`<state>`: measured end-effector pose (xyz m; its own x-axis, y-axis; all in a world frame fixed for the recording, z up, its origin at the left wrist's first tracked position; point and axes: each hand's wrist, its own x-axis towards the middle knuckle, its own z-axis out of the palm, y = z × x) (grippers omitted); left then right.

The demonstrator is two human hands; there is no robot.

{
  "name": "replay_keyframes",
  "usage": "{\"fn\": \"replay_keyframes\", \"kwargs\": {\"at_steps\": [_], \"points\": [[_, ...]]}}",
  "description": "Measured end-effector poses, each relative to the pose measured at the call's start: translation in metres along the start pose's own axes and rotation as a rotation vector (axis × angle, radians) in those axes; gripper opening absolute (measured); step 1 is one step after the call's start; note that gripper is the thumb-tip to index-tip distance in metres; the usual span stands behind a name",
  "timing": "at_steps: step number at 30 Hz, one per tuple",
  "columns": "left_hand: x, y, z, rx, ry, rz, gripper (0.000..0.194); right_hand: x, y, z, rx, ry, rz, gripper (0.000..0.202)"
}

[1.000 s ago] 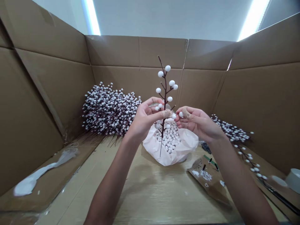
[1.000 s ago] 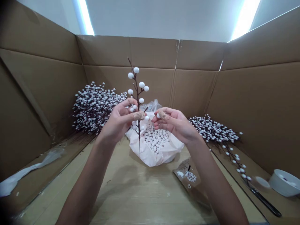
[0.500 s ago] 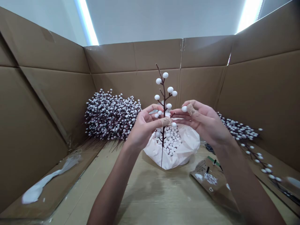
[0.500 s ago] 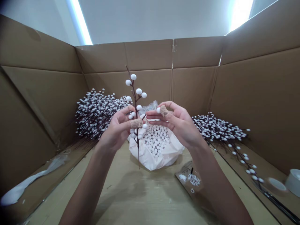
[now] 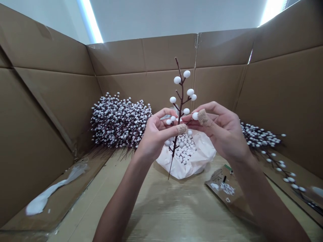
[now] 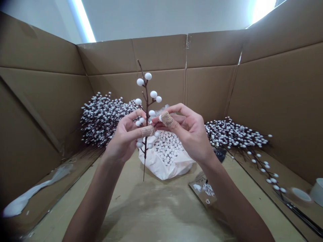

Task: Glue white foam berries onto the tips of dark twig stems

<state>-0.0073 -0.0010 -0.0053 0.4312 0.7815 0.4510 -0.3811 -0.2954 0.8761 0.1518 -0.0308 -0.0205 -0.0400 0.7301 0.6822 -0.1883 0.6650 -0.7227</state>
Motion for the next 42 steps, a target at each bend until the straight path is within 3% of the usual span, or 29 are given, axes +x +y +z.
{"fn": "replay_keyframes", "kwargs": {"at_steps": [15,42], "points": [[0.001,-0.001,-0.004,0.068,-0.011,0.057,0.031,0.001,0.007,0.002,-0.042,0.053,-0.040,0.013],[0.001,0.000,-0.003,0.145,0.076,0.081,0.038,0.000,0.022,0.009,-0.097,0.130,-0.059,0.013]]}}
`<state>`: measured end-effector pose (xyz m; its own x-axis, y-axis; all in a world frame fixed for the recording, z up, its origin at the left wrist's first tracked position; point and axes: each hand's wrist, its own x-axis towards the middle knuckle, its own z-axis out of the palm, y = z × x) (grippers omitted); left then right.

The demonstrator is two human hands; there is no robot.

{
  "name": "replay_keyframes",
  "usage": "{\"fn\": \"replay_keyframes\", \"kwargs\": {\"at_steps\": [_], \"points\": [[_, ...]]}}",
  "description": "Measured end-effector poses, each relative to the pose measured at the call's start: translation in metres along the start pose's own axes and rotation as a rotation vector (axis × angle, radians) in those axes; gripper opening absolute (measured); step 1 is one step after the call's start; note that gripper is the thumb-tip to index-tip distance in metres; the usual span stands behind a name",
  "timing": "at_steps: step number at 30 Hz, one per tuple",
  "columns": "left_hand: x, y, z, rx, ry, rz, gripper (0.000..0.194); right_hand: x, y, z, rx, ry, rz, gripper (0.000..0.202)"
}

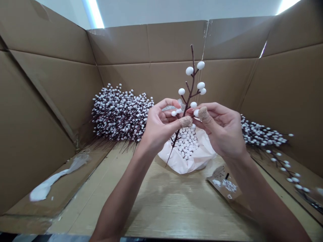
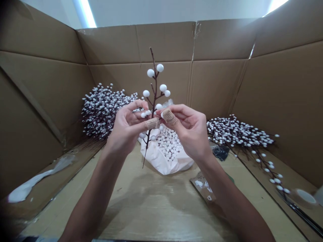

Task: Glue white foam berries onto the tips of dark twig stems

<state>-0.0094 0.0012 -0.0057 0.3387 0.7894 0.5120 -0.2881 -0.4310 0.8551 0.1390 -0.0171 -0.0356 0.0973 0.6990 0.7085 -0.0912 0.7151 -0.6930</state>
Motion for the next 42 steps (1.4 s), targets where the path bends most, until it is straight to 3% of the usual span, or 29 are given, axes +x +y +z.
{"fn": "replay_keyframes", "kwargs": {"at_steps": [27,32,38,42], "points": [[0.003,-0.009,0.002,-0.076,0.050,-0.001,0.045,0.005,0.013,0.000,0.088,0.006,-0.003,0.009],[0.006,-0.011,0.000,-0.134,0.004,-0.018,0.044,0.009,0.005,-0.007,0.162,-0.067,0.110,0.008],[0.010,-0.010,-0.009,-0.185,0.009,-0.043,0.044,0.014,0.000,-0.021,0.273,-0.188,0.225,0.022],[0.015,-0.008,-0.021,-0.253,0.054,-0.054,0.048,0.015,0.000,-0.028,0.073,-0.430,0.387,0.031]]}}
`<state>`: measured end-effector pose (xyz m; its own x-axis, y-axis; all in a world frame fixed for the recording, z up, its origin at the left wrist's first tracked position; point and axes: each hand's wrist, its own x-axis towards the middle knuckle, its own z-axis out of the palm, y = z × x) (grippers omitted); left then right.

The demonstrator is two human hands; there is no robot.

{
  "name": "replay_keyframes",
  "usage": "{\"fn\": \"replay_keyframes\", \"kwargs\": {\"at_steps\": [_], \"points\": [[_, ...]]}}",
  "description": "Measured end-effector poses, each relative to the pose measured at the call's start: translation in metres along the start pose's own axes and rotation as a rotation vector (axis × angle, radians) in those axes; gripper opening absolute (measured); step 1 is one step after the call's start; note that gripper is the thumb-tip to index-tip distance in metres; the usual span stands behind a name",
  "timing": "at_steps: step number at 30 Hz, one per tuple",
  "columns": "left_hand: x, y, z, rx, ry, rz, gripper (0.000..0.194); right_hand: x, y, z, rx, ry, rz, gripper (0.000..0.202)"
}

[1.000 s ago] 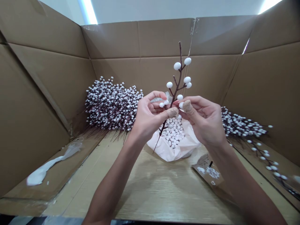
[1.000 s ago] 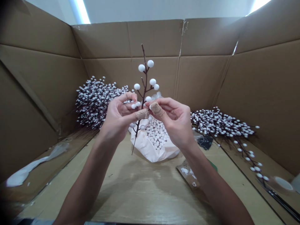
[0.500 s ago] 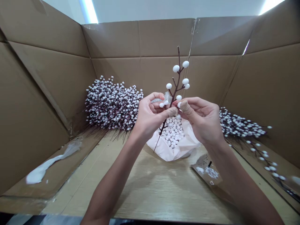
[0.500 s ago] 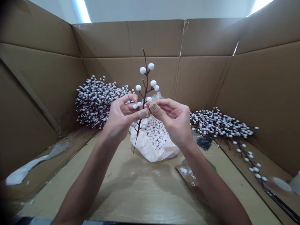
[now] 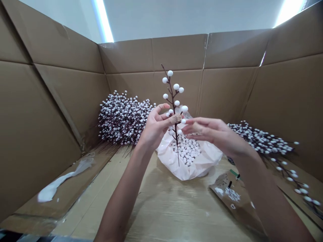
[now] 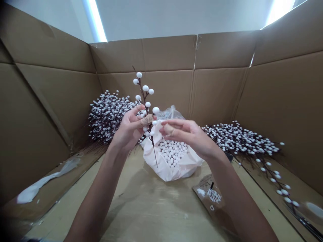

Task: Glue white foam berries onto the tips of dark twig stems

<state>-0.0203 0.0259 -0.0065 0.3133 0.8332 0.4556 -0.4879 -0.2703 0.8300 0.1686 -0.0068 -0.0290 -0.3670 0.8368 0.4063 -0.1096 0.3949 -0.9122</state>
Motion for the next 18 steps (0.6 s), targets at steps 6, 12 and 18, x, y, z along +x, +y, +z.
{"fn": "replay_keyframes", "kwargs": {"at_steps": [6,12,18], "points": [[0.008,0.001,-0.012,-0.128,0.009,-0.009,0.047,0.005,0.013,0.017,-0.279,-0.250,0.209,0.041],[0.011,-0.002,-0.016,-0.166,0.008,-0.038,0.043,0.009,0.023,0.029,-0.304,-0.287,0.184,0.030],[0.006,0.000,-0.013,-0.025,0.037,-0.044,0.048,0.001,0.004,0.011,-0.242,-0.012,0.020,0.037]]}}
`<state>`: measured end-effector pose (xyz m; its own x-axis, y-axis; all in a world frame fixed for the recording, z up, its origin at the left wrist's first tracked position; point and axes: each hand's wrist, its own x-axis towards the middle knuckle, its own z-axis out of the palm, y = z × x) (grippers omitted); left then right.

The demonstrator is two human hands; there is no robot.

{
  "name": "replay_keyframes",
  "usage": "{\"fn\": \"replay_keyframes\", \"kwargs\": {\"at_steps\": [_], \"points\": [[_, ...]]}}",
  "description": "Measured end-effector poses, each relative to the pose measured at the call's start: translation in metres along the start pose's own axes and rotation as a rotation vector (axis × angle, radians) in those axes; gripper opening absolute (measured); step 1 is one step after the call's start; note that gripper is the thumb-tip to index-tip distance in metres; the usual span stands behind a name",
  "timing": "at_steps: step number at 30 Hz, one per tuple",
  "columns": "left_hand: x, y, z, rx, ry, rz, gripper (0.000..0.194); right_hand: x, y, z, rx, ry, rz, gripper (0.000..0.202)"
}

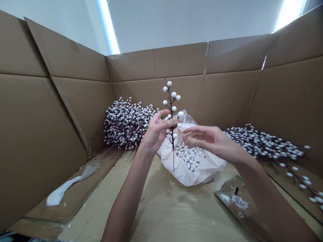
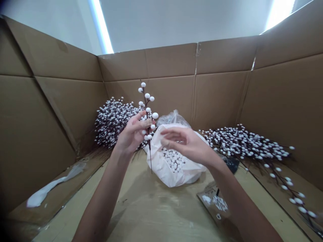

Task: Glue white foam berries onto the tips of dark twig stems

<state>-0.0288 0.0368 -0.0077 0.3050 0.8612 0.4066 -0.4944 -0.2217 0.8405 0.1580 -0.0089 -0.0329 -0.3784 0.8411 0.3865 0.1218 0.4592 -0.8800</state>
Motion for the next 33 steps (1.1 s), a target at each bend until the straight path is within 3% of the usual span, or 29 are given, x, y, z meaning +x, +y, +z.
{"fn": "replay_keyframes", "kwargs": {"at_steps": [3,6,12,22,33], "points": [[-0.004,-0.001,0.006,0.033,-0.048,0.004,0.048,-0.001,-0.004,-0.003,0.213,0.193,-0.156,0.030],[-0.009,-0.004,0.014,0.083,-0.101,-0.022,0.048,0.002,-0.002,0.000,0.316,0.275,-0.221,0.024],[-0.015,-0.008,0.025,0.130,-0.152,-0.011,0.045,0.003,0.001,0.001,0.346,0.323,-0.247,0.012],[-0.019,-0.010,0.029,0.182,-0.136,0.043,0.051,-0.002,-0.006,-0.001,0.293,0.297,-0.229,0.014],[-0.020,-0.011,0.031,0.170,-0.075,0.078,0.054,0.001,-0.001,0.001,0.199,0.352,-0.204,0.016]]}}
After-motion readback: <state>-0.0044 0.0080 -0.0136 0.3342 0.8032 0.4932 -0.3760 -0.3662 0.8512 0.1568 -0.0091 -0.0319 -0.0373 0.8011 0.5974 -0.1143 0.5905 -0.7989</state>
